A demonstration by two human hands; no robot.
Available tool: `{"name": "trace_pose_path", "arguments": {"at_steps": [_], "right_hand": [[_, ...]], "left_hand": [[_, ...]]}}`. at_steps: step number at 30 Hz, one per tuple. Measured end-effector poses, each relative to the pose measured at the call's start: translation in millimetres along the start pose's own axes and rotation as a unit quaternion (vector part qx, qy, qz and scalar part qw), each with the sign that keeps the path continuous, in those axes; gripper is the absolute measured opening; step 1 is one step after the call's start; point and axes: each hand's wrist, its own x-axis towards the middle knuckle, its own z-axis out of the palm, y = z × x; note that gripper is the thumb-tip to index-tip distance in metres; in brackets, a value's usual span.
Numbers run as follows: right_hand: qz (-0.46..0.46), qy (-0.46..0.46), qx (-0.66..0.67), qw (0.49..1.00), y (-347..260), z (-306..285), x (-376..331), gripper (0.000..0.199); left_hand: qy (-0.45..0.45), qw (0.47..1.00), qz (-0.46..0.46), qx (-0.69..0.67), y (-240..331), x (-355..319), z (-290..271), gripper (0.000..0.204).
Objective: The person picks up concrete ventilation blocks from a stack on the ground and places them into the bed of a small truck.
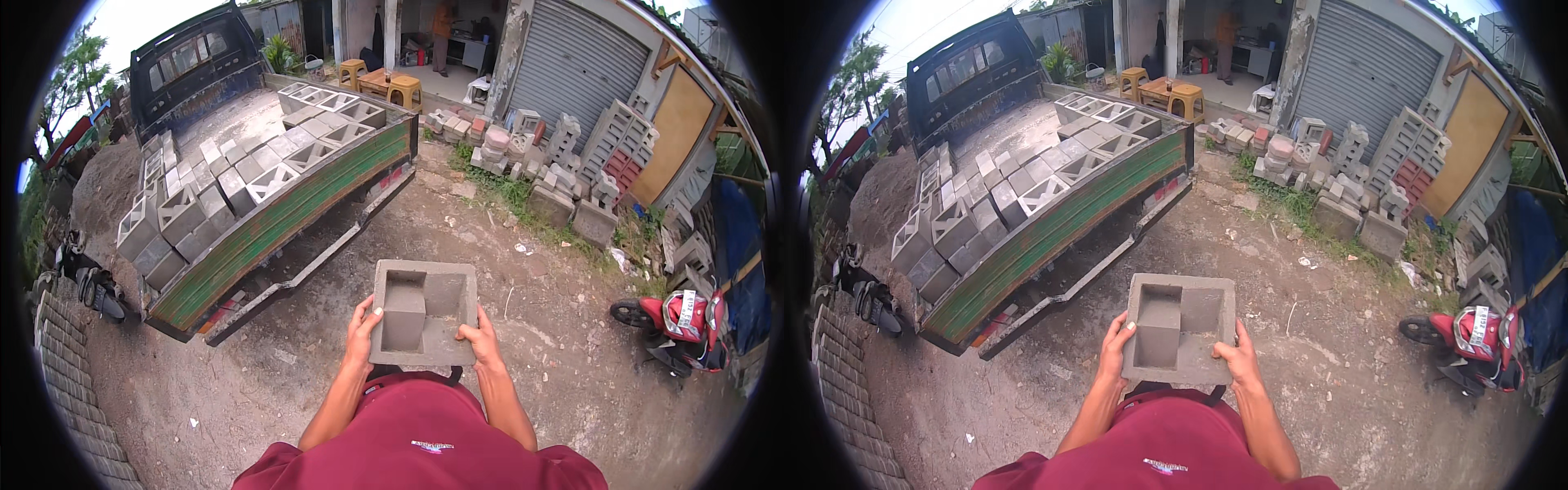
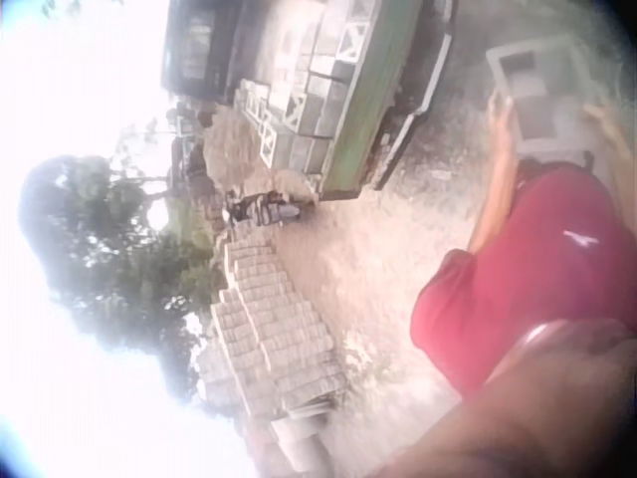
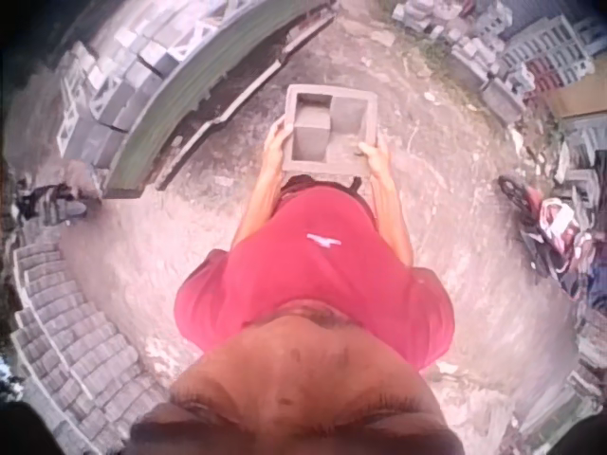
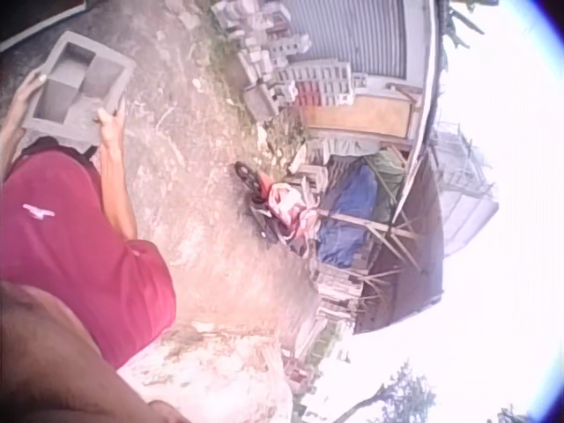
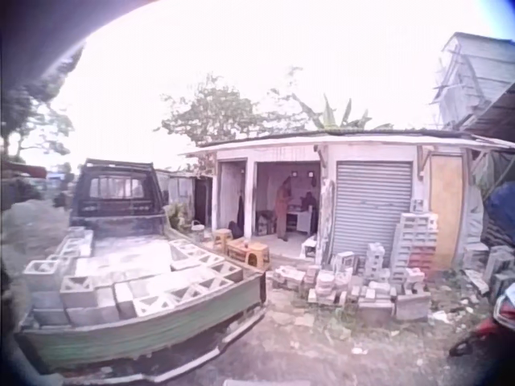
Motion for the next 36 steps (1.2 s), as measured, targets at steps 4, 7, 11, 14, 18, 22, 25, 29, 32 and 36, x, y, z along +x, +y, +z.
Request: {"name": "trace_pose_path", "arguments": {"at_steps": [4, 7, 11, 14, 18, 22, 25, 29, 32, 36], "right_hand": [[0.026, -0.025, -0.016, 0.999, -49, -10, 109, 0.087], [0.02, -0.026, -0.016, 0.999, -70, -21, 198, 0.086], [0.0, -0.039, -0.004, 0.999, -99, -31, 331, 0.084], [0.032, -0.033, 0.045, 0.998, -135, -34, 427, 0.083], [-0.013, 0.0, 0.026, 1.0, -168, -45, 538, 0.081], [-0.022, 0.012, 0.024, 0.999, -215, -49, 635, 0.076], [-0.021, -0.001, 0.007, 1.0, -241, -58, 720, 0.075], [0.005, -0.078, 0.0, 0.997, -277, -73, 848, 0.083], [0.014, -0.125, -0.009, 0.992, -302, -69, 939, 0.084], [0.037, -0.182, -0.046, 0.982, -342, -50, 1044, 0.085]], "left_hand": [[0.019, 0.999, 0.018, -0.021, 0, 97, 48, 0.054], [0.018, 0.999, 0.022, -0.02, 4, 176, 83, 0.054], [-0.002, 0.999, 0.048, 0.009, 6, 310, 123, 0.055], [-0.008, 0.999, 0.035, 0.024, 22, 413, 164, 0.055], [-0.022, 0.998, 0.033, 0.056, 37, 521, 214, 0.057], [-0.018, 0.997, 0.042, 0.06, 44, 619, 260, 0.059], [-0.011, 0.998, 0.053, 0.042, 42, 694, 289, 0.062], [0.007, 0.995, 0.09, 0.031, 48, 792, 337, 0.069], [0.06, 0.993, 0.098, 0.005, 55, 861, 366, 0.076], [0.105, 0.986, 0.131, -0.02, 66, 936, 394, 0.083]]}}
